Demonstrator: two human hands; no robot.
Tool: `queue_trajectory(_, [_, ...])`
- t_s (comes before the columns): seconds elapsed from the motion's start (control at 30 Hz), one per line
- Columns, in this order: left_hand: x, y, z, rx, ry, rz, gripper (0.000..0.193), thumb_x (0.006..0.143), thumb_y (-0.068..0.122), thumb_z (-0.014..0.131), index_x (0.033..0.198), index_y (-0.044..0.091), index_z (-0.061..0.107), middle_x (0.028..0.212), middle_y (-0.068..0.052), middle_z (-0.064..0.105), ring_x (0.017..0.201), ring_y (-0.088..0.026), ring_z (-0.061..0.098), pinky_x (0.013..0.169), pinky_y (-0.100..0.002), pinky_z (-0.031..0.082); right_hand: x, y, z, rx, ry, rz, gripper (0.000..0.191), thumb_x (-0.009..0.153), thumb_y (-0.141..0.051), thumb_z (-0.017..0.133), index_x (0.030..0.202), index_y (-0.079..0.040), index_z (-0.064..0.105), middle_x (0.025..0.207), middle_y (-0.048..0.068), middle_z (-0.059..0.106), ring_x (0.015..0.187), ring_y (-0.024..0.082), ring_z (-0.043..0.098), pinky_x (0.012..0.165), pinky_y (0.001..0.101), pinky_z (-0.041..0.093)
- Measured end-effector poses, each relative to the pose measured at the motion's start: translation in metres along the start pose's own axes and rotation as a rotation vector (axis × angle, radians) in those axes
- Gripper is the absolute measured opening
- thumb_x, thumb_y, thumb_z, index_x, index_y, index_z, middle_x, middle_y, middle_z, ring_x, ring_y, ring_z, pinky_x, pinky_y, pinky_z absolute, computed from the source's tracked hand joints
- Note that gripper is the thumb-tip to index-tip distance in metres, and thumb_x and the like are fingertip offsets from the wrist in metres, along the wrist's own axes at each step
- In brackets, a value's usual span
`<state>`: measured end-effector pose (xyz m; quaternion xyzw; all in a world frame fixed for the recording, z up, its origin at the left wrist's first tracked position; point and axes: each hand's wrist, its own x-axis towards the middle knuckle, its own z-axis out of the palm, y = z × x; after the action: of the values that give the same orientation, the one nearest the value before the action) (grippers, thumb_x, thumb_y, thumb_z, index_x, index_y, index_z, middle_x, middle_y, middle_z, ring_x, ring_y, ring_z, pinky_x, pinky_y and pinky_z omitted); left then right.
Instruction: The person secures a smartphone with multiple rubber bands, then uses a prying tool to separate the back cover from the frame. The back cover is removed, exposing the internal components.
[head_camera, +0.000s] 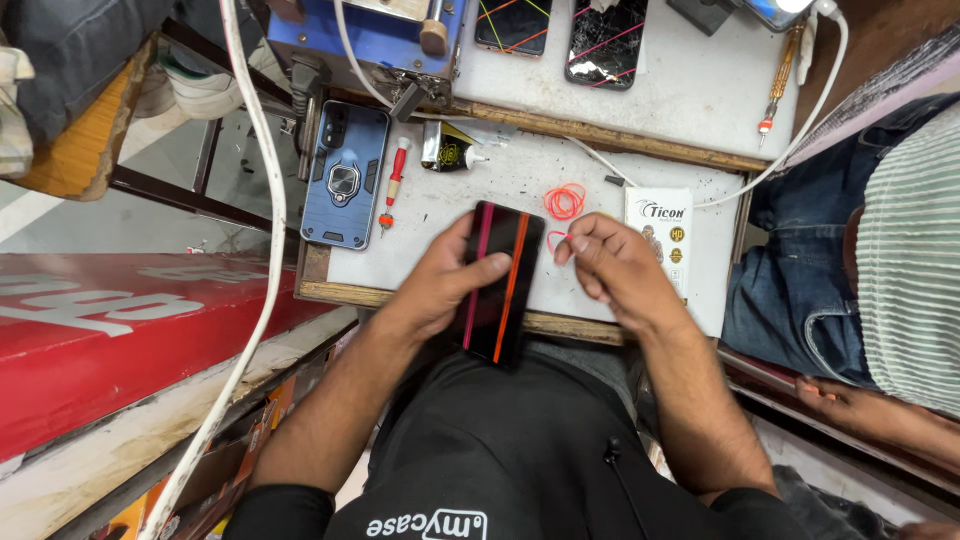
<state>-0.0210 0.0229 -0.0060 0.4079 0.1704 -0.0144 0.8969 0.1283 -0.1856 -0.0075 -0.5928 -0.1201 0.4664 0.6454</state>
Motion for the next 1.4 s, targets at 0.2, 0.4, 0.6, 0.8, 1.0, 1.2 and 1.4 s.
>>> queue_trajectory(0.2, [0.012,-0.005,0.012,-0.107,-0.306,-0.079,0.055,0.094,0.016,0.079,0.139,0.000,0.052,0.125,-0.008,0.066,0.115,-0.016,0.064,0.104,-0.033,0.052,-0.011,0.013,0.015,-0.131,0.024,-0.191,0.018,0.109,-0.023,0.054,0.109,-0.005,0.058,0.072,-0.003,0.055,0.057,0.004,0.047,0.050,0.0189,0.040])
queue_trajectory(0.4, [0.004,0.020,0.000,0.419,-0.688,-0.134,0.050,0.092,0.023,0.080,0.132,0.000,0.061,0.114,-0.007,0.071,0.108,-0.014,0.065,0.098,-0.030,0.054,-0.009,-0.012,-0.022,0.138,-0.372,-0.284,0.038,0.109,-0.031,0.057,0.098,0.002,0.071,0.069,-0.007,0.052,0.066,0.008,0.049,0.068,0.0288,0.046])
queue_trajectory(0.6, [0.015,0.033,0.013,0.845,-0.350,-0.013,0.045,0.085,0.021,0.083,0.122,0.001,0.069,0.105,-0.008,0.075,0.095,-0.016,0.068,0.085,-0.032,0.058,-0.052,-0.030,-0.056,-0.718,-0.243,-0.397,0.024,0.100,-0.017,0.067,0.116,-0.002,0.075,0.074,0.001,0.057,0.061,0.008,0.049,0.056,0.0256,0.040])
queue_trajectory(0.8, [0.010,0.061,-0.001,0.290,0.045,0.327,0.036,0.092,0.009,0.079,0.125,0.002,0.067,0.112,-0.008,0.076,0.100,-0.015,0.073,0.090,-0.030,0.062,-0.039,-0.018,-0.090,0.548,-0.008,-0.479,0.031,0.122,-0.029,0.053,0.111,-0.003,0.064,0.110,0.010,0.072,0.065,0.008,0.056,0.067,0.0268,0.045])
queue_trajectory(1.0, [0.006,0.037,0.037,1.290,-0.001,0.870,0.025,0.093,0.009,0.079,0.115,0.010,0.067,0.108,-0.007,0.072,0.087,-0.024,0.073,0.076,-0.035,0.058,-0.002,-0.019,-0.040,0.615,-0.271,-0.317,0.079,0.101,-0.068,0.048,0.164,-0.024,0.029,0.169,0.017,0.040,0.065,0.012,0.044,0.057,0.0251,0.041])
queue_trajectory(1.2, [0.021,0.036,0.039,1.437,0.162,0.631,0.027,0.085,0.010,0.081,0.109,0.005,0.072,0.096,-0.010,0.069,0.076,-0.030,0.069,0.065,-0.040,0.056,-0.023,-0.021,-0.015,-0.828,-0.059,-0.562,0.029,0.103,-0.036,0.064,0.129,-0.022,0.058,0.131,0.006,0.063,0.080,0.012,0.062,0.070,0.0272,0.052])
queue_trajectory(1.4, [0.022,0.041,0.019,0.435,0.131,0.399,0.029,0.092,0.008,0.079,0.119,0.003,0.071,0.100,-0.012,0.075,0.084,-0.025,0.076,0.079,-0.030,0.060,-0.005,-0.015,-0.044,0.349,0.011,-0.490,0.026,0.116,-0.029,0.056,0.104,-0.010,0.069,0.106,0.011,0.070,0.068,0.014,0.055,0.066,0.0295,0.048])
